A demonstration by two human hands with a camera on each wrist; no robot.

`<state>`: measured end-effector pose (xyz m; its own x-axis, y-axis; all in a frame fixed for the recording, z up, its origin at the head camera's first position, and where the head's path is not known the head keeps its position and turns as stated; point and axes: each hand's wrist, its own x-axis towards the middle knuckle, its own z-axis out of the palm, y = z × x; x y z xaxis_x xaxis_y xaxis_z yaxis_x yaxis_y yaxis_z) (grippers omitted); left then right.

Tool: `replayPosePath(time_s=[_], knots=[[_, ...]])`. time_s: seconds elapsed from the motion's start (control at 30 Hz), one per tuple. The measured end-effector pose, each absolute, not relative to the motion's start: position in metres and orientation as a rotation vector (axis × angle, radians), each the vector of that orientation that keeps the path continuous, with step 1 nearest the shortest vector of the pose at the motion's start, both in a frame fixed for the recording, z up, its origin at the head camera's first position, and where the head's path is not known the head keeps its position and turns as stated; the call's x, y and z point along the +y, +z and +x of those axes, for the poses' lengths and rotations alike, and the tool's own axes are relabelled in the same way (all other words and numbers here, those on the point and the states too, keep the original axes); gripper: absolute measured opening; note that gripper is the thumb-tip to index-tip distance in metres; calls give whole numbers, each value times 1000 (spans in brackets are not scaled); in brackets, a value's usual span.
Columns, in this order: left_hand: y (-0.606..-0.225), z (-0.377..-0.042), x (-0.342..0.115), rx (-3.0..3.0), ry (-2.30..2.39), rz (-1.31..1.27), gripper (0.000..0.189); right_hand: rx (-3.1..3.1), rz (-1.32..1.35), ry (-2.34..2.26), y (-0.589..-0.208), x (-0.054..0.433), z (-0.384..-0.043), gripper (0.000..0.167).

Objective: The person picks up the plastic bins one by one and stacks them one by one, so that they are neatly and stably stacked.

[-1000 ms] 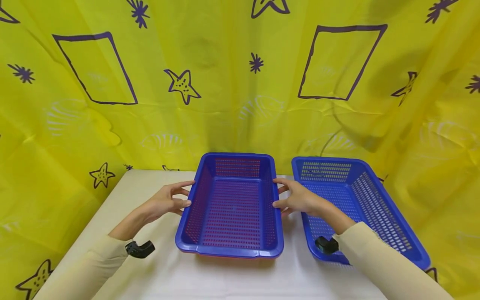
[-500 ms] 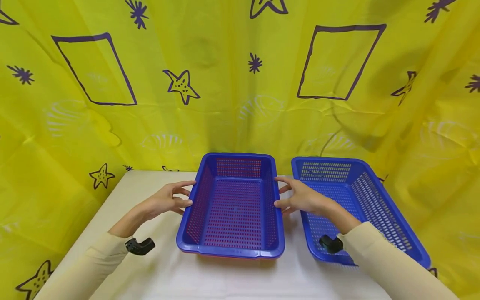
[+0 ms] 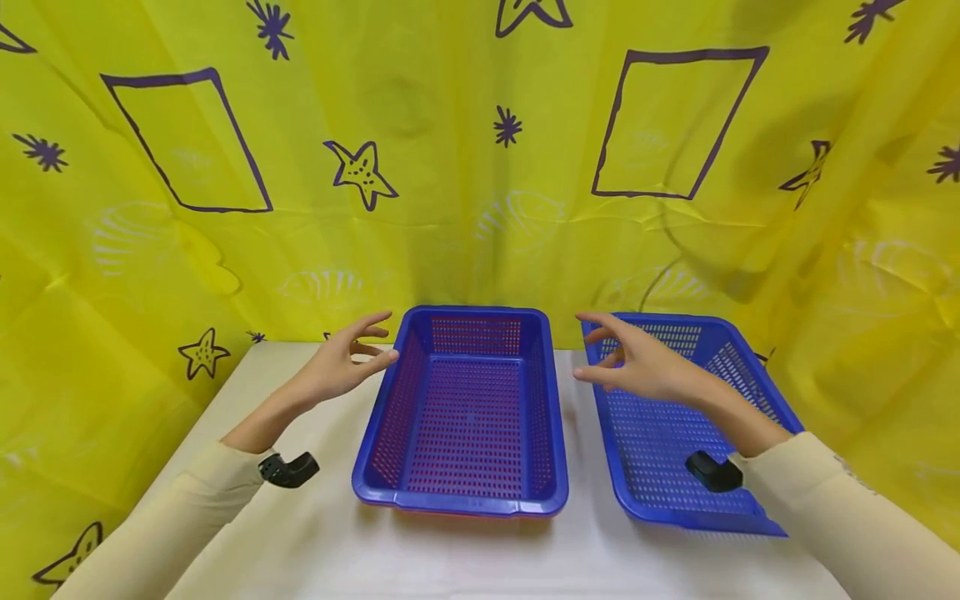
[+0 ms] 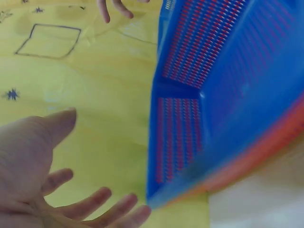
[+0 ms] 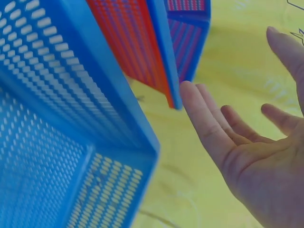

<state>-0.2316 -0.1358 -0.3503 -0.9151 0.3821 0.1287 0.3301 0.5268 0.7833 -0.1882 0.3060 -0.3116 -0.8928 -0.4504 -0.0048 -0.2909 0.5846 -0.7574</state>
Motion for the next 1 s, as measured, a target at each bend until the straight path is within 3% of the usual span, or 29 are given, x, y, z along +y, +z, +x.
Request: replayPosePath(time_s=[0.37,0.7,1.0], knots=[[-317,-234,-73,2705,1501,704,73,2893,-703,-1013,-285,335,-179,80],[-323,-228,-22,2707,1423,800,78,3035,-699,-925,-291,379,-174,84],[-332,-225,35,2696,1333,853,82,3077,-504,-817,-297,426,-170,84]])
